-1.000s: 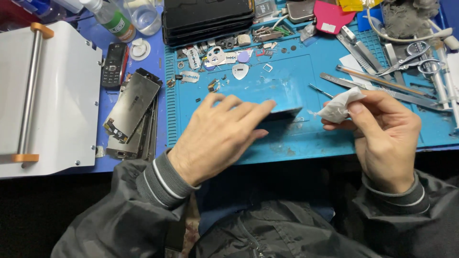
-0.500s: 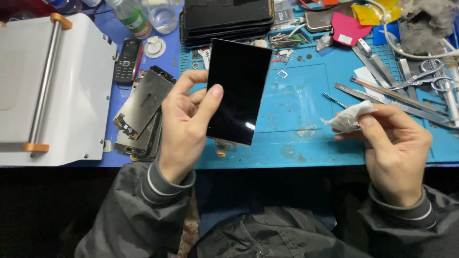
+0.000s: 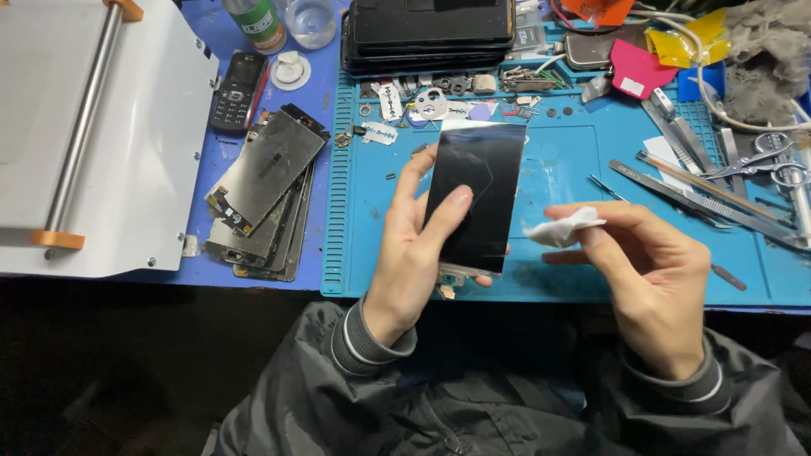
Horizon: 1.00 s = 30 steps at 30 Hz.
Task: Cleaning a smartphone LCD screen with a cloth and solvent at a repair station.
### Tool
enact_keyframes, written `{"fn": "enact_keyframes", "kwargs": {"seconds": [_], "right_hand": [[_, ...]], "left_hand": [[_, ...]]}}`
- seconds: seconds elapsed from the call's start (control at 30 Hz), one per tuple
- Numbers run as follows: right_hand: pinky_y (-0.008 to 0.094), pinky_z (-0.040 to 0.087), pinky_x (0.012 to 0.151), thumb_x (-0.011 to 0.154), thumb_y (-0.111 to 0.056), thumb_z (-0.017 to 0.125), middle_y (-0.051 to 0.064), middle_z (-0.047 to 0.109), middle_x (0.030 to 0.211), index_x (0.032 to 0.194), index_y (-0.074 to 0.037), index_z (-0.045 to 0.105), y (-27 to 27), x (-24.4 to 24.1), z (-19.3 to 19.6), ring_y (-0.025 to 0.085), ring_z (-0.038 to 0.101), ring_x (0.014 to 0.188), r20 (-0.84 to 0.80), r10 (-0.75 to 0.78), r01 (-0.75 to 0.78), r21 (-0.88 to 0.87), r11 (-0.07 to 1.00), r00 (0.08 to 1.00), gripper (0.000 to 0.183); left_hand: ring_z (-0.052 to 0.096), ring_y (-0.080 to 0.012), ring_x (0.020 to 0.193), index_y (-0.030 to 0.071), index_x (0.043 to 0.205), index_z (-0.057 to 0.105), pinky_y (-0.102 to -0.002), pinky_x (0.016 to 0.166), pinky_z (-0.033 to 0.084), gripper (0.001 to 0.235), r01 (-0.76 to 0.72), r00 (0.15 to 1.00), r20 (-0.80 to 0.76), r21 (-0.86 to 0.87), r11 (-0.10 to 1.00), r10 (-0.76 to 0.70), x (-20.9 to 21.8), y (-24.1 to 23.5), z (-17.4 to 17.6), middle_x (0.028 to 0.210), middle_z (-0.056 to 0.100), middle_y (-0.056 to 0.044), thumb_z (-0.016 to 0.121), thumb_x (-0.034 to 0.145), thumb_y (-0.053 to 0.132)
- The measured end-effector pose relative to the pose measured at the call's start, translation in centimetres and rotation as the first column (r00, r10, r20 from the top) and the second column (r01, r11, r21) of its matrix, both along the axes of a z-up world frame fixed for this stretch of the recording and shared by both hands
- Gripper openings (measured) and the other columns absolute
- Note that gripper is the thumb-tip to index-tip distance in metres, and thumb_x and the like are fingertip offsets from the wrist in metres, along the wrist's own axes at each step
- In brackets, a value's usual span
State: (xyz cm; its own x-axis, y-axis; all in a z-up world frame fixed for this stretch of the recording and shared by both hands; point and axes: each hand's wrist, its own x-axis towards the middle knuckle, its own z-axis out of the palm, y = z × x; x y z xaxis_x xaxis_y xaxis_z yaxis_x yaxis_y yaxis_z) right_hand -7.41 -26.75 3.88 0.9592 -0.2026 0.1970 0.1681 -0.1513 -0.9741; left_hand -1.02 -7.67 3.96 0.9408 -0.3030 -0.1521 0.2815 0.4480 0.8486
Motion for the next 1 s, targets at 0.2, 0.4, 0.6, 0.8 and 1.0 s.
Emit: {"fn": "enact_keyframes", "kwargs": {"seconds": [0.2,0.4,0.6,0.8,1.0], "right_hand": [[0.043,0.064,0.093,0.1,-0.009,0.052,0.03,0.056,0.156,0.114,-0.001,0.06,-3.0,1.5,1.1,0.032,0.073,0.107,-0.099,0.221,-0.193,0.235,0.953,0.97,0.018],[0.034,0.06,0.066,0.099,-0.006,0.062,0.015,0.069,0.091,0.111,0.003,0.066,-3.9,2.2,-2.2,0.024,0.067,0.072,-0.293,0.269,-0.123,0.434,0.893,0.917,0.015],[0.029,0.062,0.067,0.097,-0.017,0.067,0.008,0.07,0.098,0.118,-0.002,0.066,-3.0,1.8,-2.2,0.016,0.066,0.072,-0.234,0.136,0.016,0.551,0.834,0.963,0.027],[0.029,0.066,0.072,0.098,-0.011,0.066,0.008,0.072,0.1,0.122,0.0,0.065,-2.6,1.6,-2.5,0.02,0.073,0.079,-0.143,0.076,0.036,0.655,0.755,0.987,0.027],[0.028,0.066,0.073,0.1,-0.01,0.063,0.008,0.073,0.105,0.124,-0.001,0.066,-3.1,0.8,-3.0,0.017,0.074,0.084,-0.143,0.036,0.07,0.669,0.74,0.989,0.025]], "left_hand": [[0.059,-0.0172,0.134,0.003,0.141,0.057,-0.03,0.118,0.045,0.047,0.024,0.91,0.387,0.304,0.952,-0.147,1.2,1.3,-0.4,0.145,0.062,-0.011,0.06,0.1,0.026],[0.065,-0.0175,0.1,0.002,0.141,0.063,-0.032,0.086,0.053,0.089,0.354,0.924,0.045,0.275,0.894,-0.38,3.3,3.0,2.3,0.118,0.07,-0.01,0.039,0.083,0.065],[0.074,-0.0278,0.089,0.008,0.152,0.049,-0.028,0.064,0.06,0.085,-0.088,0.996,0.026,-0.027,0.996,0.089,2.1,4.3,1.1,0.122,0.071,-0.028,0.033,0.086,0.059],[0.067,-0.0238,0.078,0.006,0.138,0.044,-0.038,0.078,0.063,0.04,-0.195,0.949,0.236,-0.078,0.978,0.208,0.2,3.0,-2.1,0.092,0.064,-0.014,0.057,0.103,0.016],[0.062,-0.015,0.051,0.004,0.106,0.063,-0.027,0.055,0.054,0.023,-0.233,0.881,0.472,0.409,0.882,0.013,-0.1,3.9,-0.9,0.061,0.058,-0.004,0.049,0.107,0.023]]}}
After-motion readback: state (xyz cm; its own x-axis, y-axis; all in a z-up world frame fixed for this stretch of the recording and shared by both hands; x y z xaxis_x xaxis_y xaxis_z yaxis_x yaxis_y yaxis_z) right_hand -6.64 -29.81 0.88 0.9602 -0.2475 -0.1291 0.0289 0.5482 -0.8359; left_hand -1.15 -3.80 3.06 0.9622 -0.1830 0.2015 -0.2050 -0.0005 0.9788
